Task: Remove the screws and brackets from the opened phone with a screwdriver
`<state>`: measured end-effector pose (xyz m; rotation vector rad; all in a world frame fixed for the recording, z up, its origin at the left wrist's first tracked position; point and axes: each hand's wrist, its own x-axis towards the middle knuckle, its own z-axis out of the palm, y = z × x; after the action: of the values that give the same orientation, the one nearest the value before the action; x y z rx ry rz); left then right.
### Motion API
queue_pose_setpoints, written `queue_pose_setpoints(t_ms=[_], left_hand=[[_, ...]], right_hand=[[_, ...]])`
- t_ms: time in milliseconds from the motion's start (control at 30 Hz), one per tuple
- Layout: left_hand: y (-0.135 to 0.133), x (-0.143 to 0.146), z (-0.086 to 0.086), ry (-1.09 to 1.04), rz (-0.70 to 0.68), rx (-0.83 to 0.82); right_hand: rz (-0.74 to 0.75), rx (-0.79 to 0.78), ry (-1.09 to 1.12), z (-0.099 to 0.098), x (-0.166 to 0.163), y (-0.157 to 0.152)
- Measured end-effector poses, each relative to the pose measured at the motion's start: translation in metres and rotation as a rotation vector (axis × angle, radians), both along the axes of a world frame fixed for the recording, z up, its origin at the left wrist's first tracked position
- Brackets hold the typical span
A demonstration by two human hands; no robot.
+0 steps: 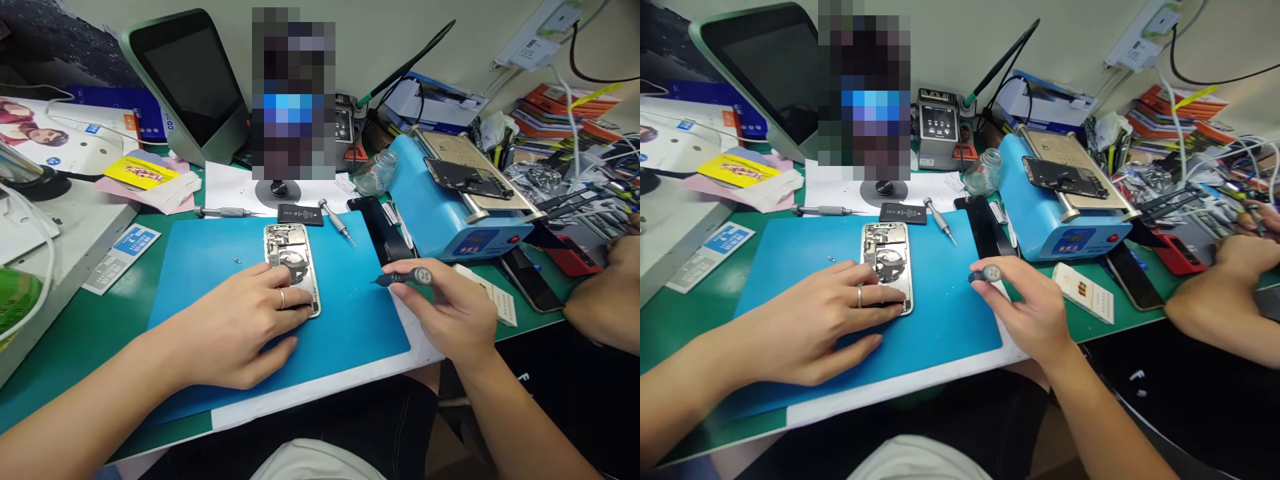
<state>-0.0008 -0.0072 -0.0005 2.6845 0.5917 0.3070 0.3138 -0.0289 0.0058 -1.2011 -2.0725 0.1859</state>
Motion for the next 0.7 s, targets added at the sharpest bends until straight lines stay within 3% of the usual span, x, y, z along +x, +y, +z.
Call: queue_pose_setpoints(t_ms=[133, 267, 433, 600, 700], left_hand=[[0.001, 0.001, 0.001, -0.007, 0.008, 0.009], [0.001, 0.002, 0.002, -0.013, 0.018, 0.025], [0.002, 0.002, 0.003, -0.028, 0.008, 0.058], [0.005, 0.002, 0.002, -0.033, 0.001, 0.075], [0.006, 0.002, 0.001, -0.030, 0.000, 0.086]], right_hand=[[-0.059, -0.044, -0.137, 0.016, -0.003, 0.033], [-0.090, -0.184, -0.350, 0.033, -0.020, 0.094], [-0.156, -0.272, -0.562, 0.032, -0.044, 0.158], [-0.157, -0.204, -0.659, 0.038, -0.062, 0.156], [-0.022, -0.157, -0.668, 0.047, -0.093, 0.138]])
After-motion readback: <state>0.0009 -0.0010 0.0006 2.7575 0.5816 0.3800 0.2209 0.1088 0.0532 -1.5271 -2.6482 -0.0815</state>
